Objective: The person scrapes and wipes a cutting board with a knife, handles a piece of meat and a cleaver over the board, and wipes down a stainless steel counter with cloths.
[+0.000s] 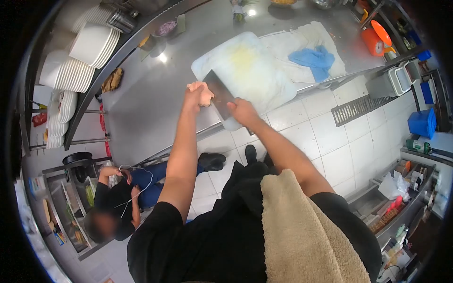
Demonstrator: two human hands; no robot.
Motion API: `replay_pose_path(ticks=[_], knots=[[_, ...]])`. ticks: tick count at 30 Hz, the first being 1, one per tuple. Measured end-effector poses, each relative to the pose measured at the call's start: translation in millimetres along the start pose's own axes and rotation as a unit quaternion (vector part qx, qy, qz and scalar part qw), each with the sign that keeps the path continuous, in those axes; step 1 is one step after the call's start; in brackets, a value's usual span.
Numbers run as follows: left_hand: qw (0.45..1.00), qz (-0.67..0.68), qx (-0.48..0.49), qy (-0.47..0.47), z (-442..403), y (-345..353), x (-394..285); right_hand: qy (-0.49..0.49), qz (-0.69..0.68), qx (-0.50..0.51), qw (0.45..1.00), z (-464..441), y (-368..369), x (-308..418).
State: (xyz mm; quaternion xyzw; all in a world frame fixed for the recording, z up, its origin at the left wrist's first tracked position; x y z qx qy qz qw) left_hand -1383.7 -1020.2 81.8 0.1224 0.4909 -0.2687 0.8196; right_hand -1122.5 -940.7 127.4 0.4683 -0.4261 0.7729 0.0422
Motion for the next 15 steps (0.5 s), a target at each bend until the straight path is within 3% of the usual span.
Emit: replay_pose_path(ticks=[4,7,10,12,14,15], knots=[[0.999,0.028,0.012,0.011,24.6,3.3,-10.7,0.091,-0.01,-0.113,0.989,-31.0,-69.9,-60.7],[0.999,0.035,0.005,0.012,34.2,5.2,-20.4,0.16,-0.01,-0.111,0.981,-43.3,-105.0,-86.2],[1.0,0.021,-0.011,0.015,37.9,5.3,-17.9,0.09,0.072,-0.176,0.978,-30.2,-73.8,-75.1],[0.999,-0.002,-0.012,0.031,29.1,6.8,-19.5,0.086,0.041,-0.114,0.989,-7.6,-27.4,-44.4],[0.999,0.01,-0.029,0.014,31.5,6.2,-18.0,0.098,0.015,0.03,0.995,5.9,-0.4,-4.2],[0.999,0.015,-0.036,0.008,31.4,5.3,-20.8,0.034,0.046,0.033,0.998,5.0,7.7,7.8]])
Point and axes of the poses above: each hand's wrist, its own z-axis away from the middle knuckle, its own y-axis out of the palm, x = y × z, the point moved 5 cm from there along -z, towards the middle knuckle, and after that the axes turned 6 degrees about z, right-handed, at the moved point
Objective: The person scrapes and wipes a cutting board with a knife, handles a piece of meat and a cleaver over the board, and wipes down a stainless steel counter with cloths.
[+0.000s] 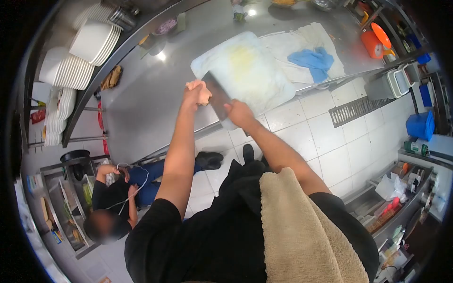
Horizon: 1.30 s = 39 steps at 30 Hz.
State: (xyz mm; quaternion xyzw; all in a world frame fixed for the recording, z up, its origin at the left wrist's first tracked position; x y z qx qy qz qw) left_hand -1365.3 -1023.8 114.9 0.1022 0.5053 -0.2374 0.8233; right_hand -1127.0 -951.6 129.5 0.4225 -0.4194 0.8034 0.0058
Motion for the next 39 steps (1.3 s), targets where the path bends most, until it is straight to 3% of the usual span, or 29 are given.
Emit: replay_pose_path(ticks=[3,4,6,7,8,10,13,15,17,18,20,24,26,27,30,34,36,39], knots=[[0.996,0.036,0.085,0.002,-21.0,-5.6,12.5,0.013,-0.035,0.004,0.999,-7.6,-15.5,-12.1],[0.997,0.031,0.074,0.006,-13.3,-3.2,6.3,0.057,-0.067,0.012,0.996,-4.3,-41.4,-20.1],[0.999,0.021,0.045,0.004,14.4,-2.9,-2.1,0.012,-0.086,-0.125,0.988,-9.1,-85.8,-60.6],[0.999,0.011,0.04,0.012,16.6,-2.9,2.5,0.101,-0.083,-0.144,0.981,-10.2,-110.7,-80.2],[0.999,0.001,0.036,0.021,17.3,-1.9,7.3,0.102,-0.013,-0.187,0.977,-21.4,-126.1,-110.3],[0.999,-0.008,0.015,0.032,20.9,5.7,10.6,0.233,-0.154,-0.11,0.954,-10.1,-151.5,-122.5],[0.999,-0.008,-0.012,0.043,21.0,10.1,19.2,0.149,-0.062,-0.192,0.968,-15.4,-124.5,-129.7],[0.998,-0.011,0.008,0.065,8.1,9.2,25.5,0.166,-0.087,-0.128,0.974,-1.3,-85.5,-104.7],[0.999,-0.009,0.007,0.042,20.4,13.7,15.6,0.065,0.011,-0.121,0.991,6.4,-34.7,-64.3],[0.999,-0.01,0.007,0.033,27.0,14.1,10.6,0.062,0.012,-0.052,0.997,11.4,-15.0,-38.1],[0.999,-0.01,-0.024,0.025,27.7,10.8,6.5,-0.001,0.008,-0.031,0.999,22.0,7.2,-5.0],[0.999,0.011,0.033,0.011,17.2,4.1,15.0,0.09,-0.095,0.043,0.991,39.1,-41.5,-11.9],[0.998,0.017,0.053,0.015,23.1,5.9,19.1,0.105,-0.136,-0.011,0.985,28.0,-71.0,-51.7],[0.998,0.021,0.06,0.019,25.7,4.3,20.2,0.068,-0.074,-0.102,0.99,14.6,-85.2,-78.6],[0.999,-0.002,0.026,0.026,28.2,5.5,27.0,0.171,-0.154,-0.165,0.959,4.2,-130.5,-122.3],[0.999,-0.011,0.028,0.026,33.7,8.7,23.7,0.161,-0.125,-0.128,0.97,22.3,-87.5,-107.1],[0.999,-0.012,0.035,0.028,40.2,12.1,20.5,0.058,0.011,-0.159,0.986,28.6,-26.2,-90.3],[0.999,-0.031,0.015,0.033,40.0,11.1,19.8,0.038,-0.011,-0.077,0.996,58.0,4.7,-29.2]])
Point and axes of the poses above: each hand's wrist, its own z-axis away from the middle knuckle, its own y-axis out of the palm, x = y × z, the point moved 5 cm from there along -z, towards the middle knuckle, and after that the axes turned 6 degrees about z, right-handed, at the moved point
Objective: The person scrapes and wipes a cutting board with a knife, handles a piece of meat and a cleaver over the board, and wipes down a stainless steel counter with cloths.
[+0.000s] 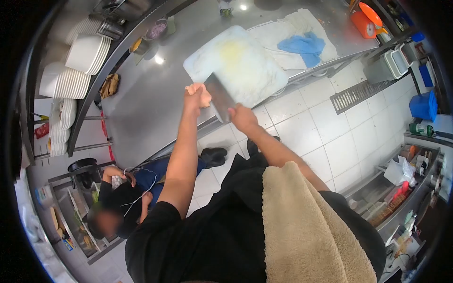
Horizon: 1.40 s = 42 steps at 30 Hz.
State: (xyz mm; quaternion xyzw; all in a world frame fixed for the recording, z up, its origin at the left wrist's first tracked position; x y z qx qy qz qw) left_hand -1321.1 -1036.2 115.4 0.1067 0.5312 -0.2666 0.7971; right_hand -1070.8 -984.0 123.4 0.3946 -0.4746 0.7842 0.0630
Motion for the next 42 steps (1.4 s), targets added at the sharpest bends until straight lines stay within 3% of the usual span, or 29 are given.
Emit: replay_pose_path(ticks=[2,5,7,9,12,14,16,21,24,30,34,39,42], knots=[[1.0,-0.016,-0.008,0.013,-3.1,-3.6,5.3,-0.024,-0.02,0.049,0.998,-0.2,-2.5,4.1],[0.999,-0.011,0.023,0.02,0.8,-3.1,14.8,0.115,-0.127,0.142,0.975,3.9,-60.1,-6.0],[0.999,-0.005,0.031,0.024,11.5,-3.8,15.2,0.041,-0.061,-0.018,0.997,-23.1,-78.2,-58.3],[0.999,-0.014,0.022,0.032,32.6,2.9,2.7,0.139,-0.101,-0.035,0.985,-31.9,-119.0,-78.2],[0.999,0.0,0.015,0.033,35.9,8.4,-1.5,0.183,-0.138,-0.052,0.972,-23.0,-131.3,-76.1],[0.999,-0.011,0.007,0.031,36.5,9.0,-3.2,0.043,0.026,-0.137,0.989,-29.7,-78.1,-89.3],[1.0,-0.014,0.005,0.024,37.8,7.7,-1.0,0.064,-0.002,-0.057,0.996,-6.7,-36.3,-50.9],[1.0,-0.002,-0.02,0.013,24.2,-2.3,7.4,-0.022,-0.004,0.093,0.995,15.5,-12.6,16.2],[0.997,0.048,0.06,0.017,20.9,-6.2,18.8,-0.026,-0.025,0.057,0.998,7.0,-40.2,-16.4],[0.998,0.03,0.046,-0.007,68.1,-0.7,26.4,0.192,-0.159,-0.051,0.967,-14.7,-134.9,-118.2],[0.998,0.031,0.048,0.012,65.2,3.0,32.7,0.098,-0.036,-0.104,0.989,-1.4,-70.5,-125.9],[1.0,-0.001,0.009,0.011,67.3,3.2,27.8,0.012,-0.02,0.019,1.0,47.7,0.6,-30.7],[0.995,0.054,0.084,-0.002,68.8,-1.5,23.4,-0.002,-0.033,0.049,0.998,49.6,-20.2,-12.7]])
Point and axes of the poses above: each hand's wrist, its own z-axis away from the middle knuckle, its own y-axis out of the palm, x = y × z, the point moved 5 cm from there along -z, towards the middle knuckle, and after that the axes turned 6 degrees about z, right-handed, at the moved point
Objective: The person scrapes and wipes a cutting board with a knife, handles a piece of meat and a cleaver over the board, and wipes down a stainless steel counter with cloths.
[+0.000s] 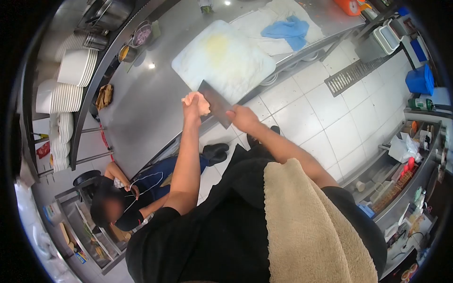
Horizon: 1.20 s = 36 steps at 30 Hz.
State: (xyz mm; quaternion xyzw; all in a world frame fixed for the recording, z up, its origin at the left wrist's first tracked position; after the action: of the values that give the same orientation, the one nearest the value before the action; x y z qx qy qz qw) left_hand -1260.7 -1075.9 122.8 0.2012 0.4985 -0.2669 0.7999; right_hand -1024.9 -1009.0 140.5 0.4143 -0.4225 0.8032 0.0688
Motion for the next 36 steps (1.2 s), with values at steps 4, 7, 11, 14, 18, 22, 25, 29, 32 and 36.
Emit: replay_pose_path(ticks=[4,7,11,14,18,22,25,29,32,36], knots=[[1.0,0.005,-0.015,0.006,-4.2,-4.5,8.9,0.105,-0.07,-0.033,0.991,-18.5,-74.7,-39.4],[0.999,-0.007,-0.043,0.007,-12.8,-5.7,14.1,0.212,-0.126,-0.069,0.967,-32.2,-120.0,-56.2],[0.999,-0.028,-0.043,0.013,-21.8,-10.7,18.4,0.133,-0.038,-0.115,0.984,-44.1,-68.6,-65.6],[0.998,-0.03,-0.045,0.014,-9.8,-3.0,1.9,0.069,0.014,-0.041,0.997,-26.3,2.6,-27.8],[1.0,-0.014,-0.012,0.01,-12.3,-6.0,-1.5,0.035,-0.003,0.024,0.999,-11.8,-4.5,2.0],[1.0,-0.004,0.001,0.019,-0.2,-5.6,-4.8,0.109,-0.085,-0.024,0.99,-17.7,-72.0,-56.9],[0.998,-0.031,-0.034,0.035,3.1,-4.1,-0.2,0.152,-0.095,-0.126,0.976,-23.0,-110.7,-87.5],[0.996,-0.069,-0.06,0.02,1.9,2.0,2.8,0.102,-0.036,-0.126,0.986,-12.0,-56.0,-81.4],[0.995,-0.071,-0.066,0.004,13.6,5.1,-6.1,0.041,0.028,-0.008,0.999,8.0,24.7,-32.7],[0.998,-0.015,-0.063,0.002,11.4,-11.4,8.5,0.017,-0.002,0.028,0.999,17.9,-1.4,-7.7]])
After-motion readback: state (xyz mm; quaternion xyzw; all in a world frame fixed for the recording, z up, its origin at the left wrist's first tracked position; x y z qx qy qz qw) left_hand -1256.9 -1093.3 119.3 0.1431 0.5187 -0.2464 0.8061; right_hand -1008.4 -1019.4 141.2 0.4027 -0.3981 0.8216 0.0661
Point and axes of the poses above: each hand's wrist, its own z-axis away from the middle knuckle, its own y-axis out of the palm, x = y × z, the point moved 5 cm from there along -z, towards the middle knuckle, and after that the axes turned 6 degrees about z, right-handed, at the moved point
